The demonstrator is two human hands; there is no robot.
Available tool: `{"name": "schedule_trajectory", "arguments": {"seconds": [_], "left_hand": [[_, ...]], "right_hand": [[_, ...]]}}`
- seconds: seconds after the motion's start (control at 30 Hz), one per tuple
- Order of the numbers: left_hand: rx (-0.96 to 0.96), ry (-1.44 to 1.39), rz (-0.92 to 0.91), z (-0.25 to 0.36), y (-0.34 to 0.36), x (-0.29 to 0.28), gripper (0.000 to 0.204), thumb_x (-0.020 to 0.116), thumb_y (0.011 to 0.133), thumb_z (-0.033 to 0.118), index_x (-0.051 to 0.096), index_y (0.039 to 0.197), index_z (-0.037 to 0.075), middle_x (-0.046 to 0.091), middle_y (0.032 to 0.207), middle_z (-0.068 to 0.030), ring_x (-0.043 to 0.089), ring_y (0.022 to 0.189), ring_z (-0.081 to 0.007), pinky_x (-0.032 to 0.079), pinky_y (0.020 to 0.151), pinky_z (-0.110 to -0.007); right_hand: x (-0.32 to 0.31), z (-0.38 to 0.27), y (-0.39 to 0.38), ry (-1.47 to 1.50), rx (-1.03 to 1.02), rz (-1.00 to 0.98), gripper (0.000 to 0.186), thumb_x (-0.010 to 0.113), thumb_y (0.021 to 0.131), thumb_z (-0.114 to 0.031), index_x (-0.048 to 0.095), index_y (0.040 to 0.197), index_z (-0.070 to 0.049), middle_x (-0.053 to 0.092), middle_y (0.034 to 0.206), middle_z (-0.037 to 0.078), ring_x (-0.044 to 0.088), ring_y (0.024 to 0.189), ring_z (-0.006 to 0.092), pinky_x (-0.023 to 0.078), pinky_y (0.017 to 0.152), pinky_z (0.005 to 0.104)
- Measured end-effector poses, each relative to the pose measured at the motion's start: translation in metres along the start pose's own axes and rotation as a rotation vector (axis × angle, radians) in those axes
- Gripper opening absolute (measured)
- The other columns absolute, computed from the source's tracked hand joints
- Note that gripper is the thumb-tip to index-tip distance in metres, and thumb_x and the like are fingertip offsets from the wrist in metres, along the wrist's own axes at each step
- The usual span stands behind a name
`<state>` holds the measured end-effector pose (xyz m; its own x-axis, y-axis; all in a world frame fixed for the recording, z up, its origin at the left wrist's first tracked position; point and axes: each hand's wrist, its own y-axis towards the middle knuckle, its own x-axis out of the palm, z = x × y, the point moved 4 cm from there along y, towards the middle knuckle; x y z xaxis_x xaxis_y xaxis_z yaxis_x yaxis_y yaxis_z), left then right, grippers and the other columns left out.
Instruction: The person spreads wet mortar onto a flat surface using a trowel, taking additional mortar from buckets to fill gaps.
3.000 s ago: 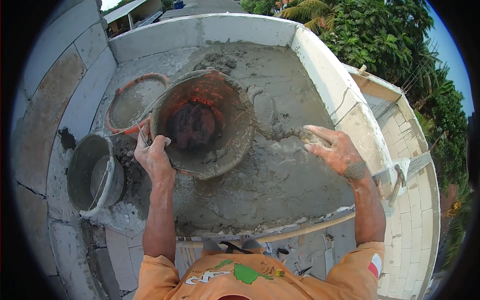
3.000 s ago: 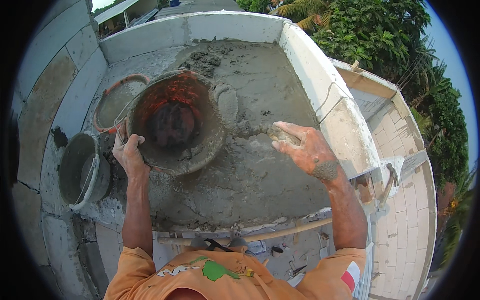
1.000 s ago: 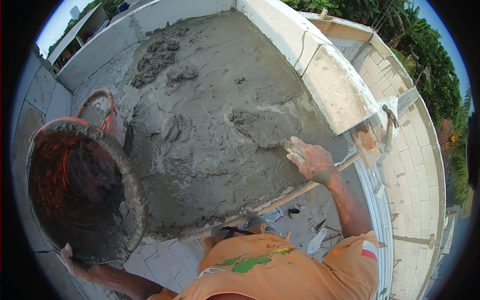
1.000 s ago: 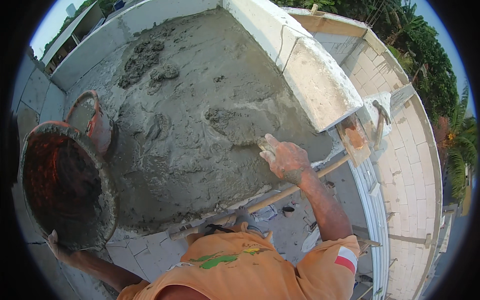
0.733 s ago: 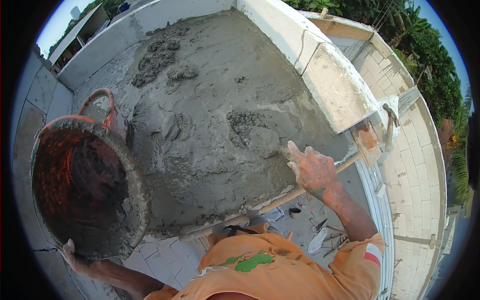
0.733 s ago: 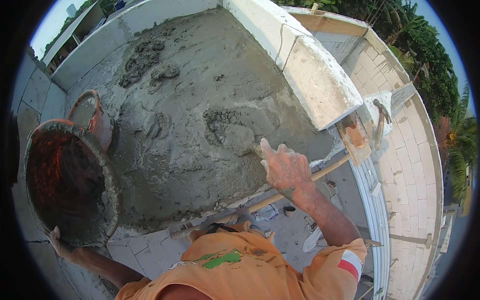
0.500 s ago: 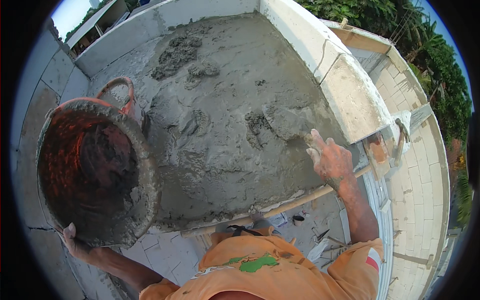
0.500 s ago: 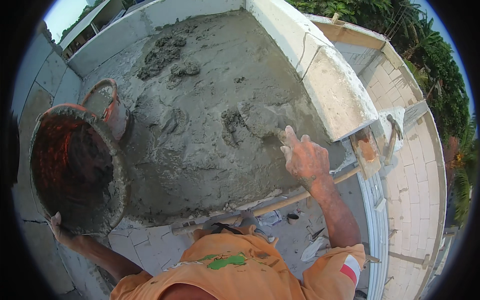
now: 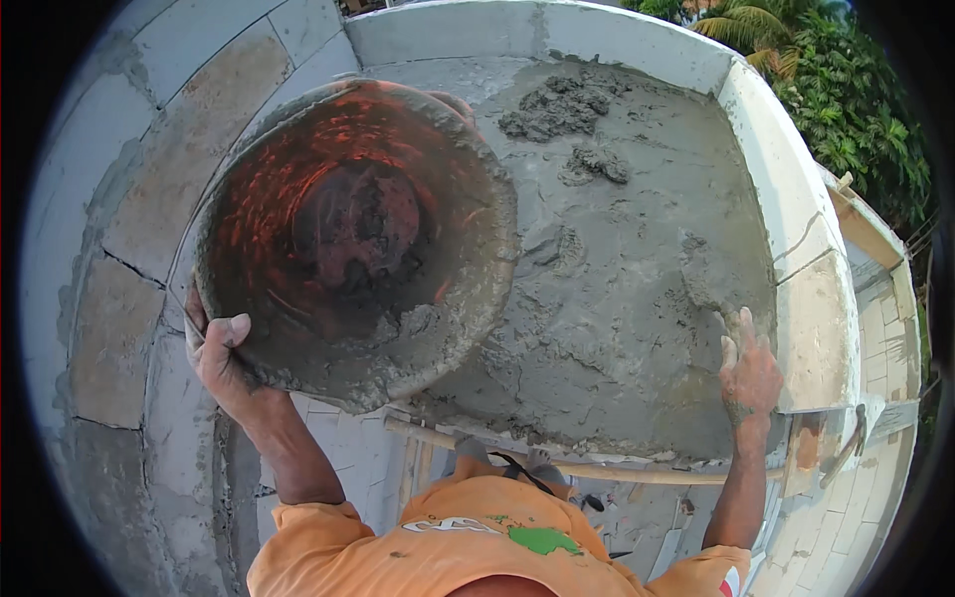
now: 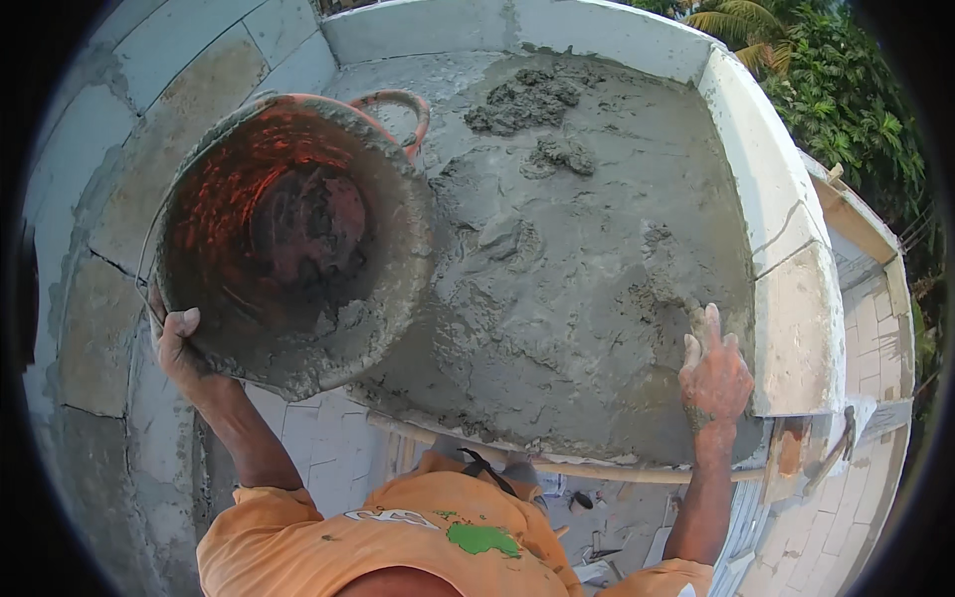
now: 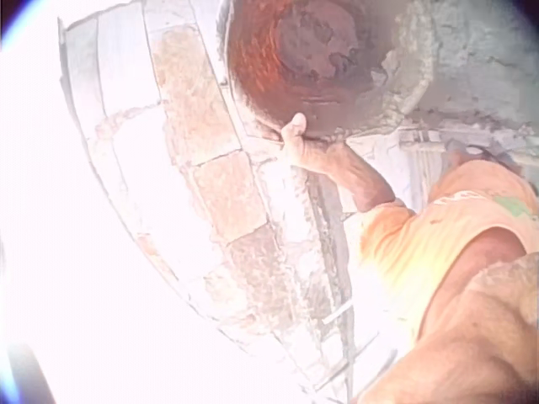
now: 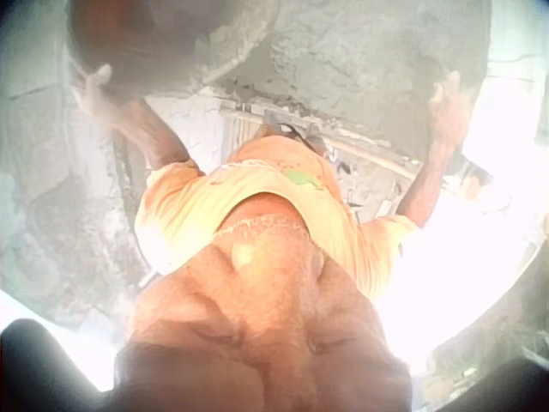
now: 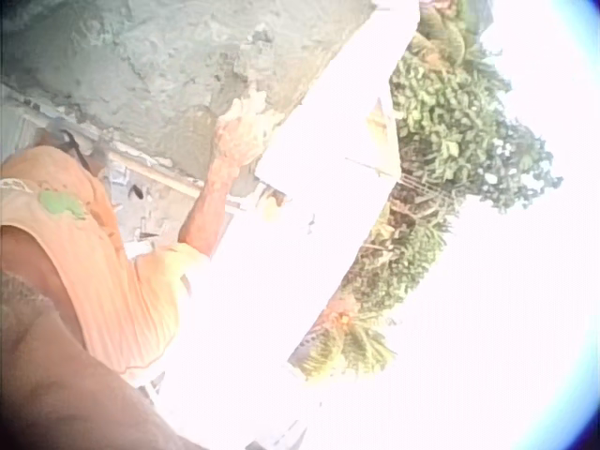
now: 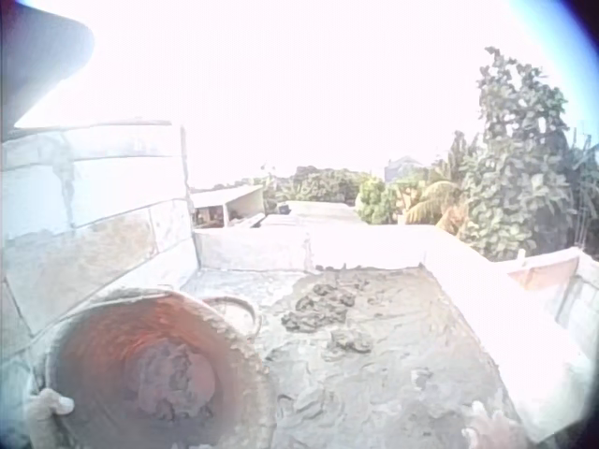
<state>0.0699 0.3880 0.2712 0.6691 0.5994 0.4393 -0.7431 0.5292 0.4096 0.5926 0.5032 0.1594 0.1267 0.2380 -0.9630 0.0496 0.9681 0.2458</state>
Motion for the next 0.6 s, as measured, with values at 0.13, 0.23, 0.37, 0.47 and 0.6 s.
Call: {"name": "schedule_trajectory", "arguments": {"seconds": [0.13,0.23,0.37,0.47,0.6], "left_hand": [[0.001,0.019,-0.005,-0.005,-0.024,0.043,0.069,0.053,0.061,-0.003,0.047,0.129,-0.015,0.061,0.118,-0.0207,0.064,0.103,-0.0274,0.051,0.095,-0.034],[-0.070,0.000,-0.039,-0.012,-0.042,0.056,0.069,0.056,0.060,-0.003,0.050,0.127,-0.017,0.062,0.117,-0.0208,0.064,0.104,-0.0257,0.049,0.096,-0.033],[-0.159,0.059,-0.127,-0.045,-0.057,0.078,0.065,0.060,0.060,-0.003,0.055,0.124,-0.017,0.063,0.117,-0.0190,0.062,0.106,-0.0225,0.047,0.097,-0.032],[-0.188,0.112,-0.170,-0.059,-0.068,0.093,0.067,0.058,0.059,-0.001,0.056,0.125,-0.014,0.063,0.119,-0.0167,0.062,0.107,-0.0224,0.045,0.099,-0.033],[-0.195,0.153,-0.222,-0.075,-0.092,0.107,0.065,0.060,0.063,-0.002,0.055,0.126,-0.014,0.064,0.119,-0.0156,0.060,0.109,-0.0209,0.044,0.099,-0.032]], "right_hand": [[-0.061,-0.028,-0.003,0.164,-0.038,0.198,0.055,0.064,0.091,-0.024,0.048,0.144,-0.018,0.059,0.090,0.016,0.064,0.081,0.0338,0.052,0.068,0.0451],[-0.105,-0.048,-0.010,0.284,-0.161,0.376,0.052,0.067,0.088,-0.018,0.053,0.139,-0.014,0.058,0.090,0.014,0.062,0.081,0.0314,0.051,0.069,0.0438],[-0.125,-0.072,-0.018,0.274,-0.379,0.457,0.049,0.069,0.083,-0.014,0.060,0.132,-0.011,0.059,0.090,0.009,0.060,0.079,0.0262,0.049,0.068,0.0397],[-0.116,-0.117,-0.010,0.077,-0.471,0.504,0.045,0.068,0.082,-0.013,0.063,0.127,-0.013,0.058,0.088,0.007,0.057,0.077,0.0222,0.045,0.063,0.0359],[-0.092,-0.164,0.011,-0.090,-0.489,0.550,0.042,0.065,0.081,-0.015,0.064,0.123,-0.013,0.057,0.086,0.006,0.054,0.073,0.0193,0.040,0.058,0.0325]]}}
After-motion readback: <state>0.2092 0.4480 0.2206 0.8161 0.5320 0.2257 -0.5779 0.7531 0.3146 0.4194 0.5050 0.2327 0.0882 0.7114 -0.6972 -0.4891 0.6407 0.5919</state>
